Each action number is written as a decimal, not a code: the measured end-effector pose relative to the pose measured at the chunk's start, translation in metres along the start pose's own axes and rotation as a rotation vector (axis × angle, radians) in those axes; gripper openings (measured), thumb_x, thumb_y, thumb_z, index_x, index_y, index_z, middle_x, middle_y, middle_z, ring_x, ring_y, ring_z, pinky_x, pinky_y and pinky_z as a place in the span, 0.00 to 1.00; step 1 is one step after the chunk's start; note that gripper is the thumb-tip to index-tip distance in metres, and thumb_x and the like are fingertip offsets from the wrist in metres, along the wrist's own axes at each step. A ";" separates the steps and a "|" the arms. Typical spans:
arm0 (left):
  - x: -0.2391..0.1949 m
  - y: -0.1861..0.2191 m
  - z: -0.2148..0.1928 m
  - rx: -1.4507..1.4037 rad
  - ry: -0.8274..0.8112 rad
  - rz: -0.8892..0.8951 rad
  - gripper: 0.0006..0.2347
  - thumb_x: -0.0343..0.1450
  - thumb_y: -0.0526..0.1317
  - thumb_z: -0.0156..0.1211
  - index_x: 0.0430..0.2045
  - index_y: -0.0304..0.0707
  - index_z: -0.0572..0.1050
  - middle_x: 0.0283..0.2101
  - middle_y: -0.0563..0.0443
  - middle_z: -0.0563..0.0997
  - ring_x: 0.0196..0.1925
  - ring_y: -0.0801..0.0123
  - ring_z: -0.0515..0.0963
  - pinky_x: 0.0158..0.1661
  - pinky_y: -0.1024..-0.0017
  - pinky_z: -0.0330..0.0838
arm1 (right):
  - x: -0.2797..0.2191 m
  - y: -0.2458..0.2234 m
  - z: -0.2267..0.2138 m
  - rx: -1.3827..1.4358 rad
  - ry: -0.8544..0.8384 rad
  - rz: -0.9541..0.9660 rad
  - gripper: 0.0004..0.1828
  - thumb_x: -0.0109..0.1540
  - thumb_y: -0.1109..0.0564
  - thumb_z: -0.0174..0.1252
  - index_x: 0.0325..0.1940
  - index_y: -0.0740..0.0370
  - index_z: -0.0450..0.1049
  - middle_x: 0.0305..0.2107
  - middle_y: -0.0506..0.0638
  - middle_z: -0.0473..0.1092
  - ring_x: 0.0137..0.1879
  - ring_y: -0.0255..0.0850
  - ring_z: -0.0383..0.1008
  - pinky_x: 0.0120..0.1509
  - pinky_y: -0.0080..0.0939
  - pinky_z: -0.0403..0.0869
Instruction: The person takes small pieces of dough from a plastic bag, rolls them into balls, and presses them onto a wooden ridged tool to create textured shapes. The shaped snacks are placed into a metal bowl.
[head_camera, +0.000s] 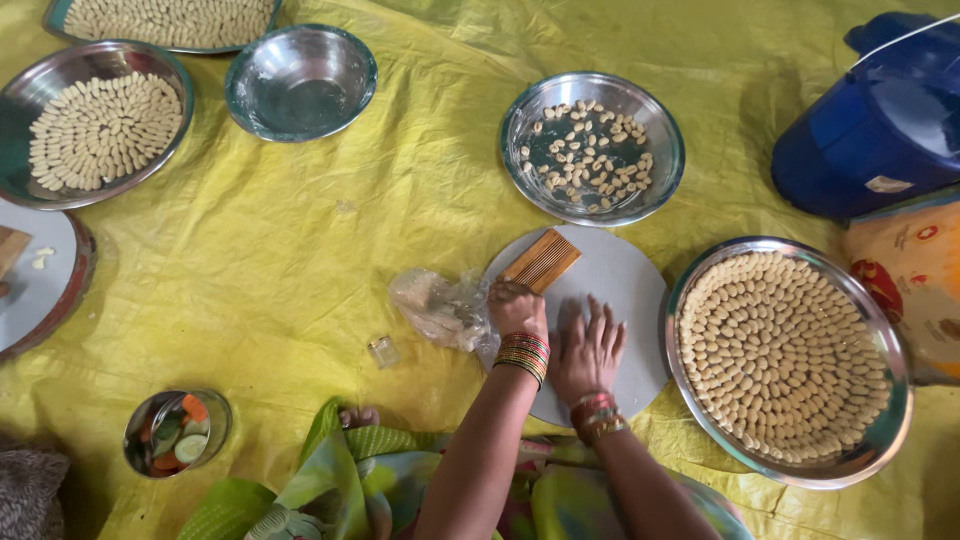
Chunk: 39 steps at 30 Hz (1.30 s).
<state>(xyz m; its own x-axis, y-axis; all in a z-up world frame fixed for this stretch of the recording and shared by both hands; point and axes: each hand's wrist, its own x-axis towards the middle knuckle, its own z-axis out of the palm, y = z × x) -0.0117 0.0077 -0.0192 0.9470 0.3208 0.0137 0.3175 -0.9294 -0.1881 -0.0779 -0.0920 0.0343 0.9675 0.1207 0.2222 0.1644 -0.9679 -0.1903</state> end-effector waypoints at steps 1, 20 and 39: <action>-0.001 0.000 0.000 -0.039 0.025 -0.025 0.22 0.73 0.40 0.55 0.55 0.12 0.69 0.52 0.21 0.76 0.49 0.44 0.80 0.45 0.56 0.78 | 0.009 0.003 0.007 0.029 0.055 -0.011 0.34 0.65 0.46 0.46 0.74 0.59 0.60 0.73 0.61 0.54 0.80 0.60 0.46 0.80 0.69 0.42; -0.004 -0.001 -0.015 0.002 -0.085 0.075 0.22 0.74 0.38 0.50 0.59 0.13 0.65 0.57 0.18 0.72 0.51 0.38 0.79 0.46 0.53 0.78 | 0.186 0.080 0.027 0.187 -0.056 0.622 0.45 0.67 0.32 0.44 0.81 0.52 0.37 0.78 0.55 0.39 0.83 0.51 0.31 0.83 0.57 0.41; 0.002 0.010 -0.006 -0.042 -0.013 -0.060 0.24 0.74 0.39 0.50 0.58 0.09 0.64 0.54 0.17 0.73 0.50 0.39 0.80 0.48 0.50 0.78 | 0.018 0.030 0.032 -0.087 -0.045 0.004 0.33 0.68 0.48 0.43 0.75 0.66 0.54 0.74 0.63 0.49 0.80 0.59 0.41 0.81 0.57 0.42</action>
<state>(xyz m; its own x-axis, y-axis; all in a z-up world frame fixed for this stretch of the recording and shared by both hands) -0.0062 -0.0023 -0.0149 0.9255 0.3786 0.0110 0.3761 -0.9150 -0.1459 -0.0492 -0.1118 0.0016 0.9762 0.1242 0.1780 0.1447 -0.9837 -0.1067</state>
